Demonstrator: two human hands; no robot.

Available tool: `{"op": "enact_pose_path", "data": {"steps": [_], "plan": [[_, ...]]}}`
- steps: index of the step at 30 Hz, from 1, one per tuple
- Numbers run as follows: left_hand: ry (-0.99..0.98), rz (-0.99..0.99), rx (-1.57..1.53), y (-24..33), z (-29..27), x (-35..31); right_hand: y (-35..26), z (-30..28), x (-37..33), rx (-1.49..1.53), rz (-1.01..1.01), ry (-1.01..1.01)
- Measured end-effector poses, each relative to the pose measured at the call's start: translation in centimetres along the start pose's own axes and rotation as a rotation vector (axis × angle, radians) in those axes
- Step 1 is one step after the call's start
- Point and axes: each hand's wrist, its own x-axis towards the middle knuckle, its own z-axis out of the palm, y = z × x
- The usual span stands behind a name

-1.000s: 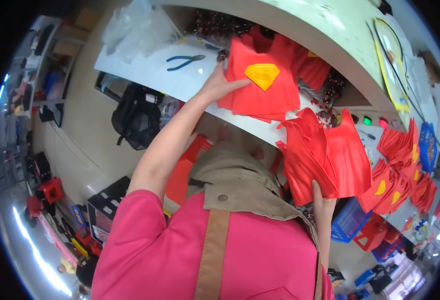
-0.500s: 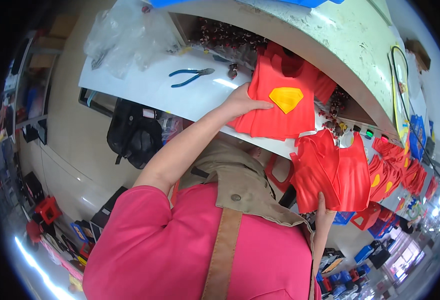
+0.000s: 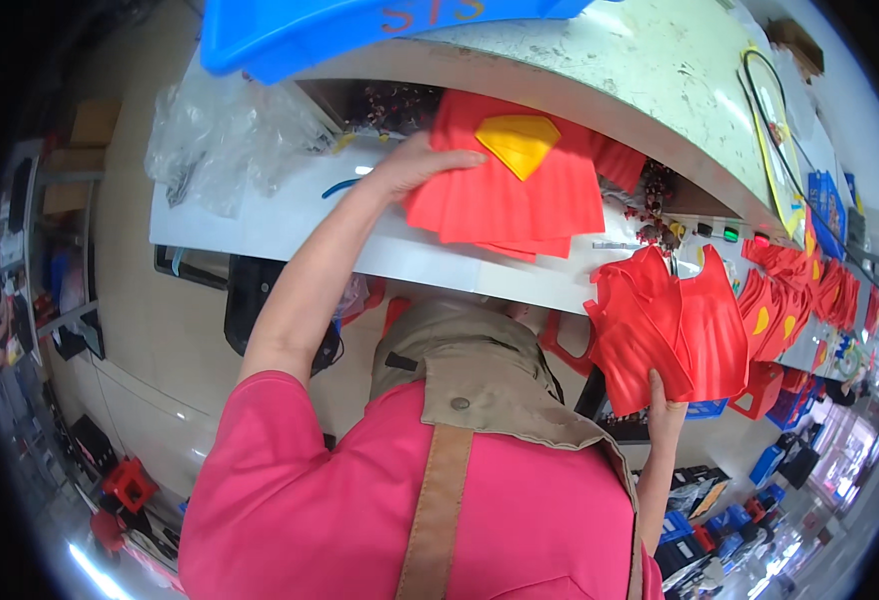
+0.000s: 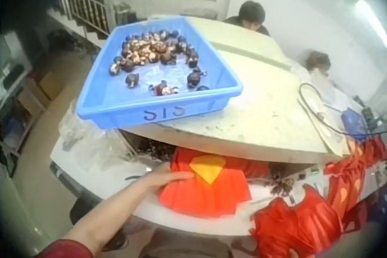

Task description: Applying adhesive and attaching yellow insignia to red fabric toy capes at a factory workbench.

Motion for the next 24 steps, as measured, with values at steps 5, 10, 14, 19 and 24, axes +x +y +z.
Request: {"op": "enact_pose_path", "data": {"steps": [5, 10, 14, 19, 24], "plan": [[0.138, 0.073, -0.046, 1.8, -3.3, 0.4, 0.5, -0.1, 0.0, -0.067, 0.001, 0.035], [0.268, 0.109, 0.040, 3.5, -6.3, 3.1, -0.7, 0.1, -0.3, -0.040, 0.038, 0.067], [0.393, 0.171, 0.165, 2.6, -12.4, 6.5, 0.2, 0.2, -0.5, 0.008, 0.033, 0.066], [0.499, 0.456, 0.965, 3.6, -11.6, 6.6, 1.4, 0.3, -1.1, 0.035, 0.049, 0.088], [0.573, 0.613, 1.331, 3.2, -13.1, 7.6, 1.3, 0.2, -1.1, 0.047, 0.087, 0.067]]}}
